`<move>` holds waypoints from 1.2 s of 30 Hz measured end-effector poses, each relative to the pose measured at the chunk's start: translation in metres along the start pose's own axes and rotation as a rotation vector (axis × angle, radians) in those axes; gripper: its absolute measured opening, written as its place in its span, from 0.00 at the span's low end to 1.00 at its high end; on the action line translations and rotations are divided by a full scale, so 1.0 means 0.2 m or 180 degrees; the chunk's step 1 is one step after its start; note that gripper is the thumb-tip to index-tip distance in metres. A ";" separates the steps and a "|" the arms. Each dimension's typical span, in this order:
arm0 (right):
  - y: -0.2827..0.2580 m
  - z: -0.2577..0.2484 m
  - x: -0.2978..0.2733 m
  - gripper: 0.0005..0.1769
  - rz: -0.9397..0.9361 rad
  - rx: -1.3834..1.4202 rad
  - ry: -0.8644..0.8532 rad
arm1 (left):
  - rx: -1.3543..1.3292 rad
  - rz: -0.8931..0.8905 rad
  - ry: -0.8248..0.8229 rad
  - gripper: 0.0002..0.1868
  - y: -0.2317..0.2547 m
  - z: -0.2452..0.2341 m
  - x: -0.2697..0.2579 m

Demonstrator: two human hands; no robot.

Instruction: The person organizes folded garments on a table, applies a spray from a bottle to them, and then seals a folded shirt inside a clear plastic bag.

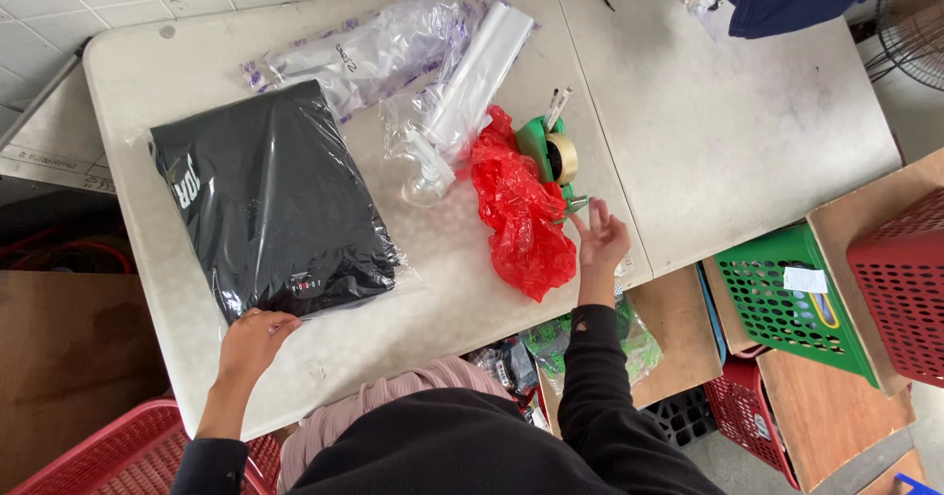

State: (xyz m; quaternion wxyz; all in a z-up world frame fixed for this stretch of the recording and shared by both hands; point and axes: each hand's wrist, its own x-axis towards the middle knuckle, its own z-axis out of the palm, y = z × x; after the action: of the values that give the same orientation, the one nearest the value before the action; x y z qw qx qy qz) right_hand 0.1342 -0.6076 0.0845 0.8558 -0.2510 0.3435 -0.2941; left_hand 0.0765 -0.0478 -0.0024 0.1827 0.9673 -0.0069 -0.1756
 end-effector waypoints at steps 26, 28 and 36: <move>0.59 0.41 -1.08 0.06 0.1303 -0.3808 -0.1964 | -0.0476 -0.0479 -0.0328 0.07 0.04 0.01 0.09; 0.95 0.32 -1.12 0.04 0.0120 -0.4618 -0.4603 | -0.0505 -0.0479 -0.0305 0.07 0.04 0.01 0.09; 1.73 0.18 -1.05 0.04 -0.4492 -0.4829 -0.7443 | -0.0322 -0.0652 -0.0382 0.07 0.04 0.03 0.14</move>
State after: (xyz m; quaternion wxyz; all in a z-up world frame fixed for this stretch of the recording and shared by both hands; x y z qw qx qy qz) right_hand 0.1501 -0.2150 -0.0180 0.0098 -0.7930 -0.6081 -0.0345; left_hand 0.1019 -0.0598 -0.0149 0.2116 0.9403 0.0898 -0.2510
